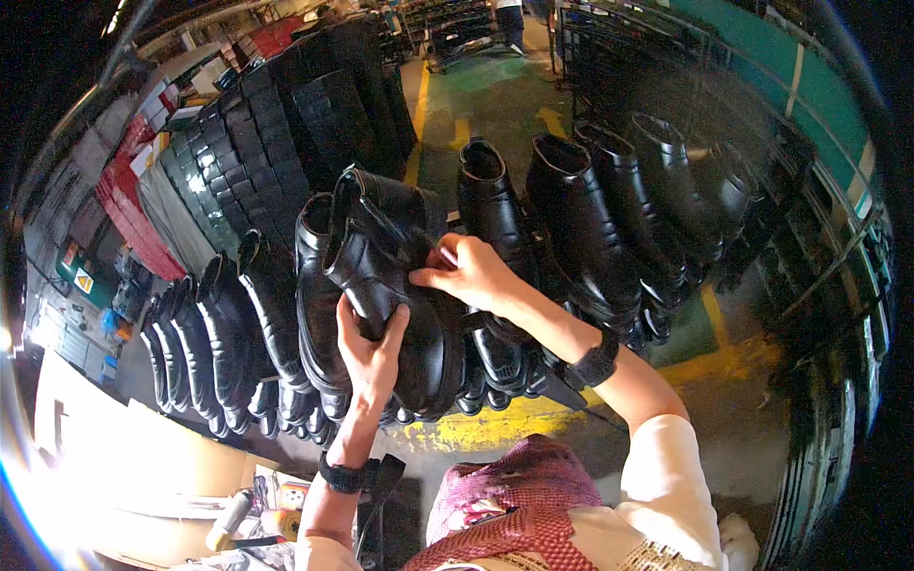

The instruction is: Inspecting black leather boots and using a small trimming tool to remove excess threads.

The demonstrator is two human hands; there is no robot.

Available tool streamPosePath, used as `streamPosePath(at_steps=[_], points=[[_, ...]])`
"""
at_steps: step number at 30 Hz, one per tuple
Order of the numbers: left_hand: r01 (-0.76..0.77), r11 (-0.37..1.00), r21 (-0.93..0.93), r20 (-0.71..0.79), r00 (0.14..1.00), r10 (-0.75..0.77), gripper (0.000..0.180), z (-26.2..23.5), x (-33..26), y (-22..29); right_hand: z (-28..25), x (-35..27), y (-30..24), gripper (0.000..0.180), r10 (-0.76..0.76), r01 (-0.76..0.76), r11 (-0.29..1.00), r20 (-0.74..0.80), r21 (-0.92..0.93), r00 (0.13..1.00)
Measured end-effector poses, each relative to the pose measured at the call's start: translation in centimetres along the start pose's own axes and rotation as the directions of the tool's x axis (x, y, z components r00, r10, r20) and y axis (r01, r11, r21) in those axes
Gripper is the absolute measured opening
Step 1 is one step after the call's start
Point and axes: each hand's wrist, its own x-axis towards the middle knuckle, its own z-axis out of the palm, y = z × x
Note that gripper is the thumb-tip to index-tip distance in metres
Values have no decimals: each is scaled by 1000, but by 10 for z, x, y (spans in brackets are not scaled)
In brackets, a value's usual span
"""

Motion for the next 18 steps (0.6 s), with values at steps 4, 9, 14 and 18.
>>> streamPosePath(at_steps=[4,9,14,18], points=[[47,999,-22,10,999,-47,61,-1,-9,-1,6,-5,-3,23,89,-95,992,65,82,994],[-57,992,109,1,998,57,70,-1,-15,-17,6,-10,2,13,290,-392,701,263,595,920],[-2,927,374,66,998,-24,80,11,-21,-6,0,-2,-18,14,223,-321,562,234,762,946],[-92,950,300,10,996,93,76,17,-31,-12,-12,-1,-50,24,147,-232,671,180,704,973]])
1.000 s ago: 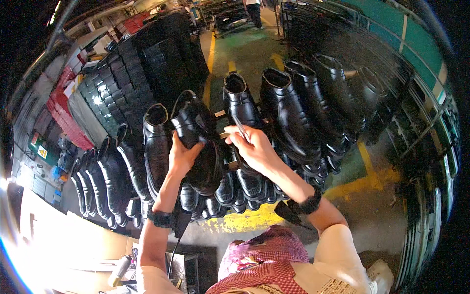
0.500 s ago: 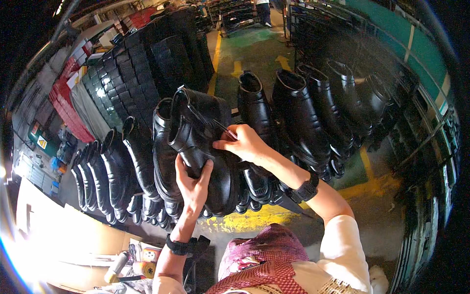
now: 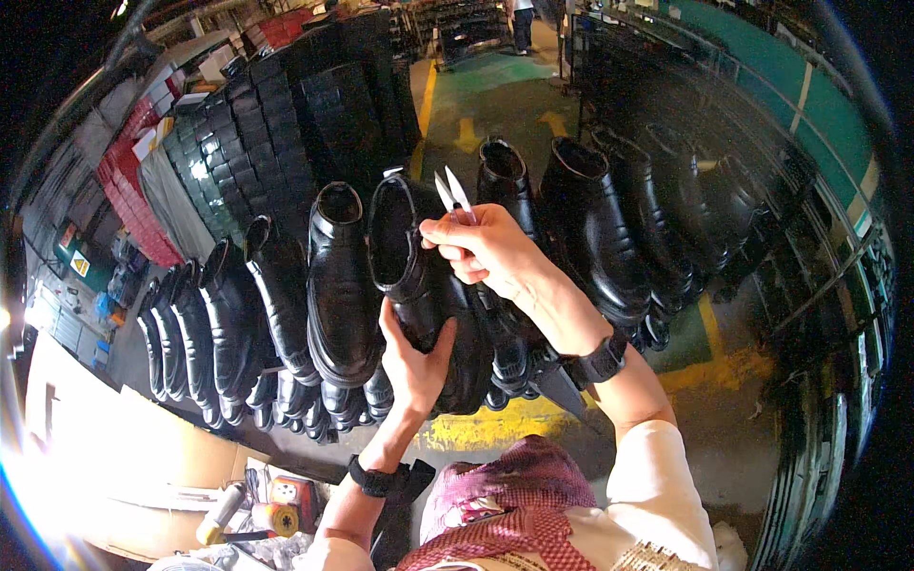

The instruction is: Inspecting black leather boots and using a small trimming tool to remove excess threads.

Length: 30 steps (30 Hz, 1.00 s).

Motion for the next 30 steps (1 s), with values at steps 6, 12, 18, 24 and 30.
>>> streamPosePath(at_steps=[6,12,18,24,30], points=[[-126,992,8,13,992,126,68,16,-28,-11,-23,-25,9,38,-225,173,969,-349,-176,910],[-231,973,21,-27,972,232,67,17,-26,-17,-41,-58,2,42,-384,258,868,-246,-424,890],[-272,962,33,-50,961,274,66,21,-26,-17,-16,-88,-34,17,-561,247,182,106,-952,821],[-292,952,94,-6,956,294,70,22,-28,-19,-4,-79,-59,19,-367,317,-365,448,-875,815],[-328,934,144,-15,943,333,69,22,-27,-16,17,-70,-70,22,-157,309,-579,475,-754,866]])
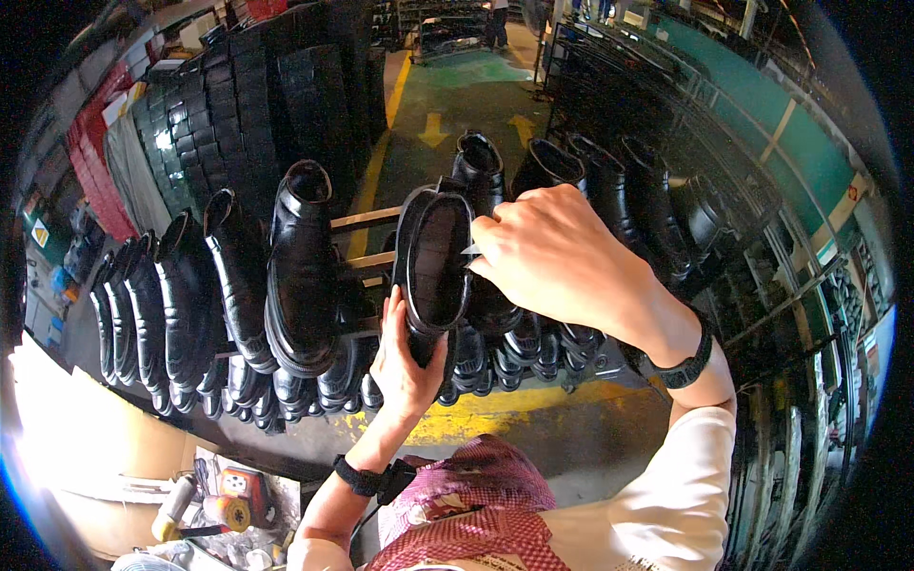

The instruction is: Inspecting black leather boots and using a small trimming tool to remove excess threads.

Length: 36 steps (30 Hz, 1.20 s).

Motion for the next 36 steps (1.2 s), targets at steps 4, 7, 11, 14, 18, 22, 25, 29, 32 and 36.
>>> streamPosePath(at_steps=[4,7,11,14,18,22,25,29,32,36], points=[[-34,999,7,-37,999,34,68,2,1,-1,-3,7,-5,23,-125,129,979,34,-160,992],[-23,1000,-1,-48,999,23,69,2,3,-2,-4,9,-7,23,-93,100,980,47,-170,995],[56,996,-76,-61,996,-61,73,-3,6,-3,10,4,5,18,323,-186,910,-354,370,878],[99,991,-91,1,995,-99,76,-4,5,-2,23,-14,16,16,465,-319,810,-208,491,861],[168,976,-141,26,986,-166,69,-2,5,1,16,-26,18,18,417,-331,843,-127,424,900],[153,979,-134,16,988,-153,69,-4,5,1,3,-23,16,22,295,-257,918,-88,301,951],[144,979,-146,13,990,-144,68,0,5,1,1,-21,16,19,184,-186,978,32,92,982],[103,989,-109,12,995,-102,71,0,4,-1,-1,-12,11,26,103,-103,993,-4,63,995],[75,995,-71,13,997,-75,73,-2,4,-2,-3,-4,8,26,55,-54,998,38,-15,998],[66,997,-50,-3,998,-67,71,0,3,0,-8,2,3,25,6,5,994,101,-110,995]])
